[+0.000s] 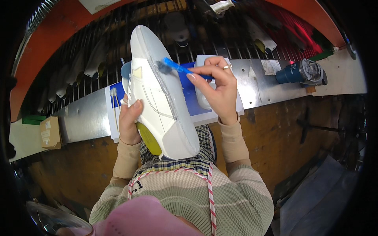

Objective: The person holds a white sneaker and scrubs its upper and sole with a blue brush, repeatedly dipping the brush into a small container of liquid. The person rotates the shoe to access different areas and continues scrubbing throughout the clip.

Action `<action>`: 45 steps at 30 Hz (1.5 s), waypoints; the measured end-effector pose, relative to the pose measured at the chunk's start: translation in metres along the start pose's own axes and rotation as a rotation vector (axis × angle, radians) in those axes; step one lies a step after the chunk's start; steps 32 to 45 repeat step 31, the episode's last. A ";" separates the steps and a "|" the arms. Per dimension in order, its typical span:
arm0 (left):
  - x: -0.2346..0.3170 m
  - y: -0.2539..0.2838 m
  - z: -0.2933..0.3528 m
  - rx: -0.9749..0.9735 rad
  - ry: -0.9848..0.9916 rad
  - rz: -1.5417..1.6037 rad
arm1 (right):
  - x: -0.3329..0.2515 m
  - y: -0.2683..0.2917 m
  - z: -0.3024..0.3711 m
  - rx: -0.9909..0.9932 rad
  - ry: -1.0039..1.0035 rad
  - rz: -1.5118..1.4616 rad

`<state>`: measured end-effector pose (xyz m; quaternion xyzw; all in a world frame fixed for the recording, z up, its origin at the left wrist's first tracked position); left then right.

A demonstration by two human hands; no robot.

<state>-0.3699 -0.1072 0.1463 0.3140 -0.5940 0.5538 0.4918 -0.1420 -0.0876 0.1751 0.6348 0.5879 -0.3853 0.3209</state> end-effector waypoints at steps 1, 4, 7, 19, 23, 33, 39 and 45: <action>0.000 0.001 -0.001 0.022 0.014 0.029 | 0.000 0.000 0.007 -0.013 -0.022 -0.007; 0.002 0.004 -0.008 0.009 -0.005 0.085 | -0.007 0.002 0.026 -0.013 -0.079 0.028; 0.002 0.005 -0.010 0.004 -0.018 0.075 | -0.013 0.003 0.033 -0.003 -0.062 0.110; -0.001 -0.001 0.005 0.010 0.019 0.031 | -0.026 -0.009 -0.007 0.031 0.382 0.384; -0.001 -0.002 0.007 -0.006 0.010 0.025 | -0.031 -0.008 -0.022 0.000 0.470 0.438; 0.001 0.005 0.007 -0.001 0.020 0.027 | -0.035 0.009 -0.020 -0.206 0.395 0.435; 0.001 0.005 0.007 -0.001 0.020 0.027 | -0.035 0.009 -0.020 -0.206 0.395 0.435; 0.001 0.005 0.007 -0.001 0.020 0.027 | -0.035 0.009 -0.020 -0.206 0.395 0.435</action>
Point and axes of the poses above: each hand's wrist, its own z-axis away from the middle knuckle, its own y-axis out of the back of the hand, x = y × z, the point moved 4 cm from there along -z, towards the middle knuckle, and after that the axes turned 13 degrees about -z, right-handed, at the moved point
